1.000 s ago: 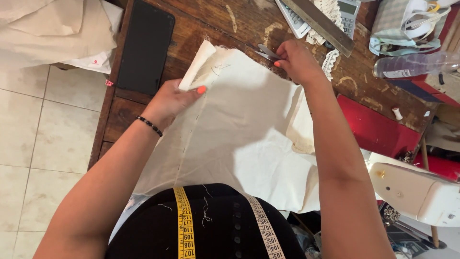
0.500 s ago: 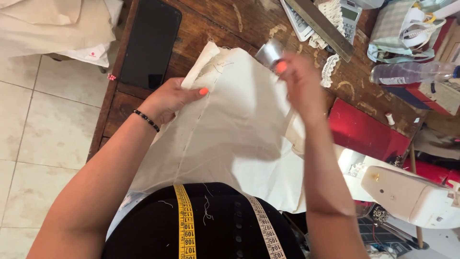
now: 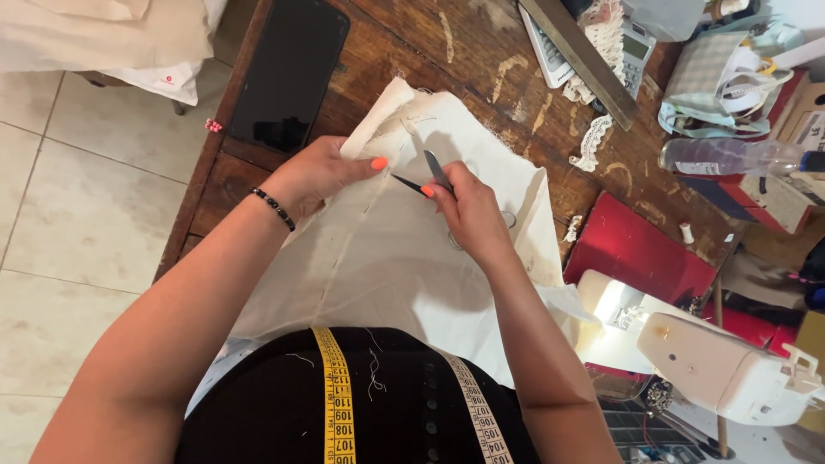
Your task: The person uses small scissors to trim threads and edges of a white fabric piece on a wooden worktable. They repeatedly reposition the fabric, snip loose threads, and cut along seams while a sewing machine sits nearby.
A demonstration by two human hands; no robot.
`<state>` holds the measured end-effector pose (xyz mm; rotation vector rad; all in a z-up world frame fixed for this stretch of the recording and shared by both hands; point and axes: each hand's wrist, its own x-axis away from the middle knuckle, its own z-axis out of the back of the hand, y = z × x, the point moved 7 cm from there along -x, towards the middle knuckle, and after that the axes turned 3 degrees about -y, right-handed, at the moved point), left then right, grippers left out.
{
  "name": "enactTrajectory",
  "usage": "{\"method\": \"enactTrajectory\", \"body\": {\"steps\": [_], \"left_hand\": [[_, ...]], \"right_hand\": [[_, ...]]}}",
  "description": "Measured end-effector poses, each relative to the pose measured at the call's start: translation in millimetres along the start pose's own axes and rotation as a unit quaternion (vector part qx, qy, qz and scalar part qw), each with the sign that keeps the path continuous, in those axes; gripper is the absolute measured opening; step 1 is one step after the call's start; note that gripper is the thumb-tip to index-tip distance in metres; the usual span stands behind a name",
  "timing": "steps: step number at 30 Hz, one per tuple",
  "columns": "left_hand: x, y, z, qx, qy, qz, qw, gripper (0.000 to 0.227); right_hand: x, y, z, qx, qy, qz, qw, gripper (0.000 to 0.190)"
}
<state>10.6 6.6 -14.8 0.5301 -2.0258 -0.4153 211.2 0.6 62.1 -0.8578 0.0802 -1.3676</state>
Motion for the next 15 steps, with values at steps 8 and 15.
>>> {"method": "enactTrajectory", "body": {"steps": [8, 15], "left_hand": [[-6, -3, 0, -0.023, -0.025, 0.005, 0.999, 0.040], [-2, -3, 1, -0.011, -0.022, -0.007, 1.000, 0.041]], "right_hand": [[-6, -6, -6, -0.017, 0.010, 0.014, 1.000, 0.017], [-9, -7, -12, -0.099, 0.019, 0.011, 0.995, 0.017]]}}
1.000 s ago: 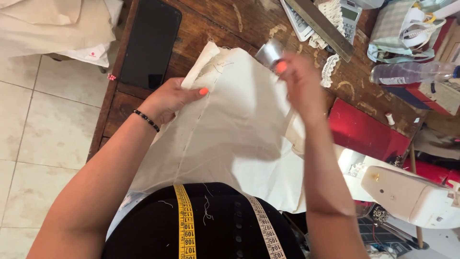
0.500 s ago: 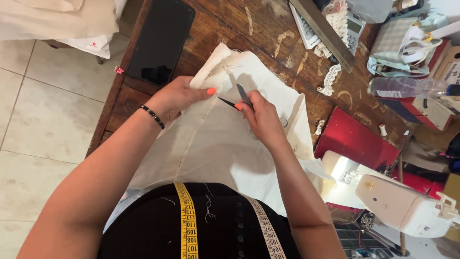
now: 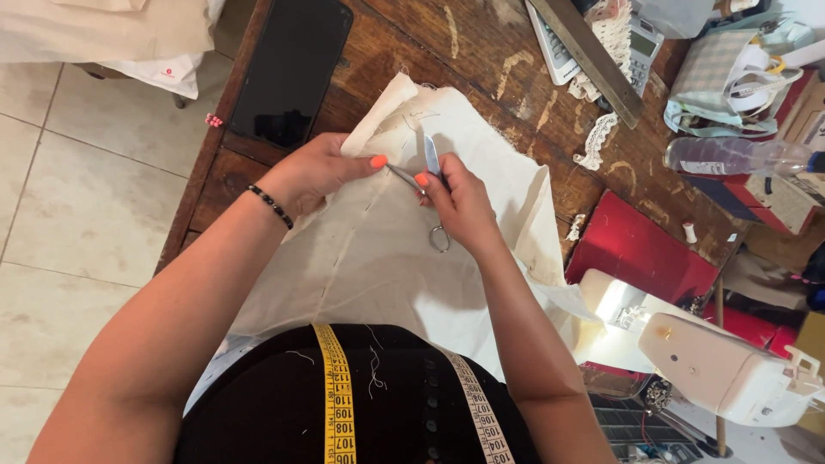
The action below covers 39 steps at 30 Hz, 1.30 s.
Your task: The person uses small scissors to trim threads and edges of a white fabric piece on a wooden worktable. They repeatedly reposition the fabric, snip loose threads, and cut along seams while a sewing machine sits nearby.
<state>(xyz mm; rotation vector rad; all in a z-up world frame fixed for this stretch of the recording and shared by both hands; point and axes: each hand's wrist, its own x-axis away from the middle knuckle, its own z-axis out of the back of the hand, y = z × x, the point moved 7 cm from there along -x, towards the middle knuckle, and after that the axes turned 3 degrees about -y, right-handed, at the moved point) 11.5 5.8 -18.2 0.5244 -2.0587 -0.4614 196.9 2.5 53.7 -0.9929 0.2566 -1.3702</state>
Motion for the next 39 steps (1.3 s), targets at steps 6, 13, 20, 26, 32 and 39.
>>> {"method": "enactTrajectory", "body": {"steps": [6, 13, 20, 26, 32, 39], "left_hand": [[0, -3, -4, 0.035, -0.028, -0.002, 0.999, 0.041], [-4, 0, -1, 0.000, 0.007, -0.023, 1.000, 0.037], [20, 16, -6, 0.010, 0.013, 0.005, 1.000, 0.042], [47, 17, -6, -0.055, -0.004, -0.001, 0.998, 0.055], [30, -7, 12, -0.151, 0.008, -0.022, 0.988, 0.053], [27, -10, 13, -0.170, 0.011, -0.025, 0.985, 0.044]], "right_hand": [[-3, 7, -2, -0.099, -0.029, 0.017, 0.995, 0.017], [-9, 16, 27, -0.204, 0.030, 0.021, 0.978, 0.016], [18, -9, 128, -0.227, 0.203, 0.098, 0.947, 0.013], [40, -4, 30, -0.019, 0.033, -0.002, 0.999, 0.008], [44, -6, -21, 0.019, -0.015, -0.037, 0.999, 0.019], [42, -2, -26, 0.035, -0.025, -0.041, 0.998, 0.022]]}}
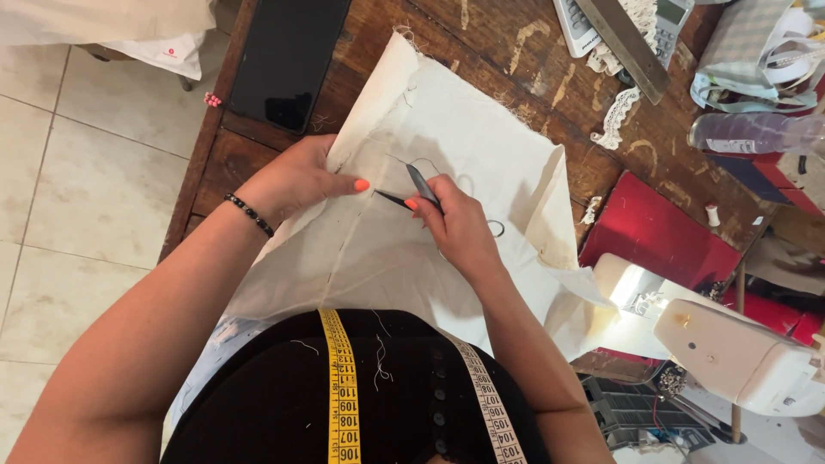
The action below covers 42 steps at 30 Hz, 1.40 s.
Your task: The person uses small scissors to trim threads and edges of a white fabric piece on a wooden worktable. They repeatedly reposition the fabric, snip loose threads, and cut along seams while a sewing machine sits nearby.
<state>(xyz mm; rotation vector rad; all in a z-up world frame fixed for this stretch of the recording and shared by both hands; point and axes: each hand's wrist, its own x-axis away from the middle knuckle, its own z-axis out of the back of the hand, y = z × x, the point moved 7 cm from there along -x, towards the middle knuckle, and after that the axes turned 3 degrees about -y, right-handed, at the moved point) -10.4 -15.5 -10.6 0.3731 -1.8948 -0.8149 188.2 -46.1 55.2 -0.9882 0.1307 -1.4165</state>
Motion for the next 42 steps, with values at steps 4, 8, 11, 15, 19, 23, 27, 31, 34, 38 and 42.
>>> {"method": "enactTrajectory", "body": {"steps": [4, 8, 11, 15, 19, 23, 27, 31, 34, 38, 42], "left_hand": [[1, 0, 1, 0.009, 0.006, 0.000, 1.000, 0.044], [-2, -5, 2, 0.011, 0.012, -0.003, 1.000, 0.043], [1, -1, 1, 0.010, 0.008, -0.002, 1.000, 0.039], [-4, -5, 1, 0.010, 0.007, -0.007, 1.000, 0.039], [1, -1, 1, 0.016, 0.008, -0.001, 1.000, 0.038], [0, -1, 0, 0.017, 0.005, 0.001, 1.000, 0.037], [4, 3, -1, 0.014, 0.003, 0.005, 1.000, 0.036], [1, 0, -1, 0.013, 0.004, 0.001, 1.000, 0.035], [2, 0, -1, 0.007, 0.007, 0.002, 1.000, 0.035], [1, -3, 2, -0.011, 0.016, 0.005, 1.000, 0.036], [5, 1, 3, -0.007, 0.020, 0.009, 1.000, 0.038]], "right_hand": [[1, -4, -1, -0.001, -0.017, -0.004, 1.000, 0.020], [1, -3, -4, -0.008, -0.010, 0.001, 1.000, 0.019], [1, -5, -4, -0.033, 0.010, -0.002, 0.999, 0.020], [1, -13, -1, -0.036, 0.004, 0.003, 0.999, 0.021], [2, -5, 0, -0.020, -0.007, -0.007, 1.000, 0.021], [1, -3, -2, -0.012, -0.013, -0.014, 1.000, 0.020], [2, -6, -4, -0.034, 0.002, -0.004, 0.999, 0.021], [1, -2, -5, -0.040, 0.007, 0.009, 0.999, 0.021], [1, -3, -7, -0.058, 0.011, 0.018, 0.998, 0.020], [-2, -11, -4, -0.101, 0.018, 0.030, 0.994, 0.017], [-14, 15, 12, -0.217, 0.050, 0.020, 0.975, 0.011]]}}
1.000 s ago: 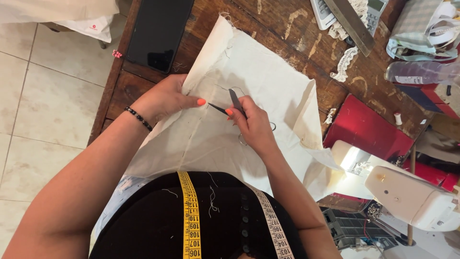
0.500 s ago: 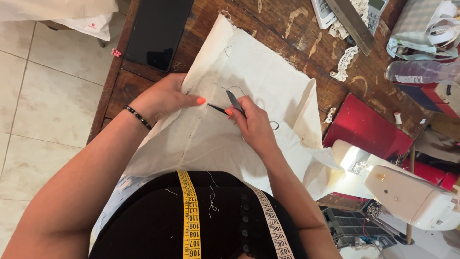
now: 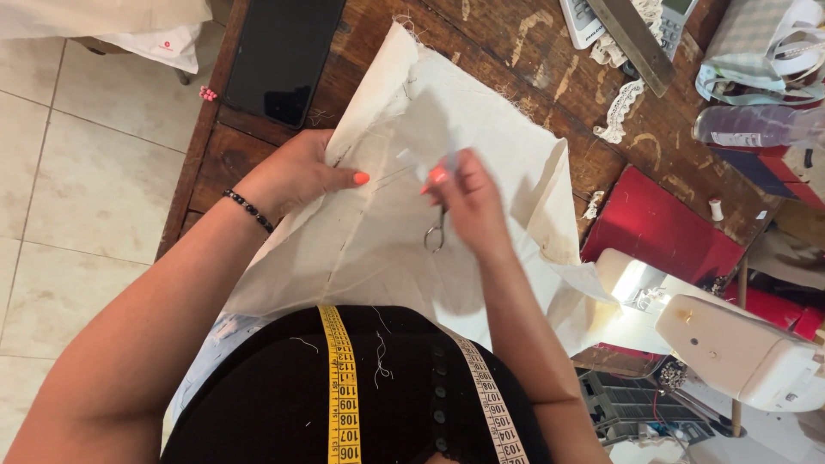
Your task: The person uses small scissors to trim threads and edges of a white fabric piece on a wooden worktable. They repeatedly reposition the fabric, snip loose threads, and cut along seams while a sewing machine sits nearby.
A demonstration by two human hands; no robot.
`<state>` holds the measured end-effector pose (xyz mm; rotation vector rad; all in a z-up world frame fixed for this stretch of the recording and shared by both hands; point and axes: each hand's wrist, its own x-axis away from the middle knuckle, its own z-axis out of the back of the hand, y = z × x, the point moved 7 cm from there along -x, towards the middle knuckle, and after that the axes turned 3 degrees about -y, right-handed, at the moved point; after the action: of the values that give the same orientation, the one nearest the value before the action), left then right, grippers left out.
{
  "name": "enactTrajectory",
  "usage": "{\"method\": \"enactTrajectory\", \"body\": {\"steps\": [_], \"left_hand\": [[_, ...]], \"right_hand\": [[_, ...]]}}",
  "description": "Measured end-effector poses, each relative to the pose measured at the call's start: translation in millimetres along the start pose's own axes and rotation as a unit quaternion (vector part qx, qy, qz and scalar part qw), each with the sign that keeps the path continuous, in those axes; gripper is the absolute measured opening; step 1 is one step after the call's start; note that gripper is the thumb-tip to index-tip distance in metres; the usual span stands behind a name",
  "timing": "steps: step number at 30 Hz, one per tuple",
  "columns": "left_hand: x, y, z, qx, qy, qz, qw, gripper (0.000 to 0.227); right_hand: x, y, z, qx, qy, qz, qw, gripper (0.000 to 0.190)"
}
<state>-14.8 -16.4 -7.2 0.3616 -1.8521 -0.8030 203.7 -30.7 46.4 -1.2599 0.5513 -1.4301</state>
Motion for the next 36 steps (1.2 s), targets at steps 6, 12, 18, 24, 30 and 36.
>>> {"method": "enactTrajectory", "body": {"steps": [6, 12, 18, 24, 30, 36], "left_hand": [[44, 6, 16, -0.032, 0.022, 0.002, 0.999, 0.053], [71, -14, 7, -0.162, 0.005, 0.044, 0.986, 0.094], [48, -37, 3, -0.178, 0.080, 0.003, 0.981, 0.077], [46, -34, -2, -0.058, 0.054, 0.010, 0.997, 0.054], [33, -54, -6, 0.097, 0.031, 0.011, 0.995, 0.054], [35, -46, -9, 0.100, 0.028, 0.004, 0.995, 0.052]], "right_hand": [[15, -15, 117, -0.103, 0.270, 0.074, 0.955, 0.015], [62, 11, 44, 0.019, 0.124, -0.020, 0.992, 0.007], [66, 15, -33, 0.184, -0.024, -0.038, 0.982, 0.021], [63, 15, -40, 0.179, 0.001, -0.039, 0.983, 0.022], [62, 7, -42, 0.185, 0.003, -0.043, 0.982, 0.023], [60, 6, -41, 0.174, -0.007, -0.041, 0.984, 0.021]]}}
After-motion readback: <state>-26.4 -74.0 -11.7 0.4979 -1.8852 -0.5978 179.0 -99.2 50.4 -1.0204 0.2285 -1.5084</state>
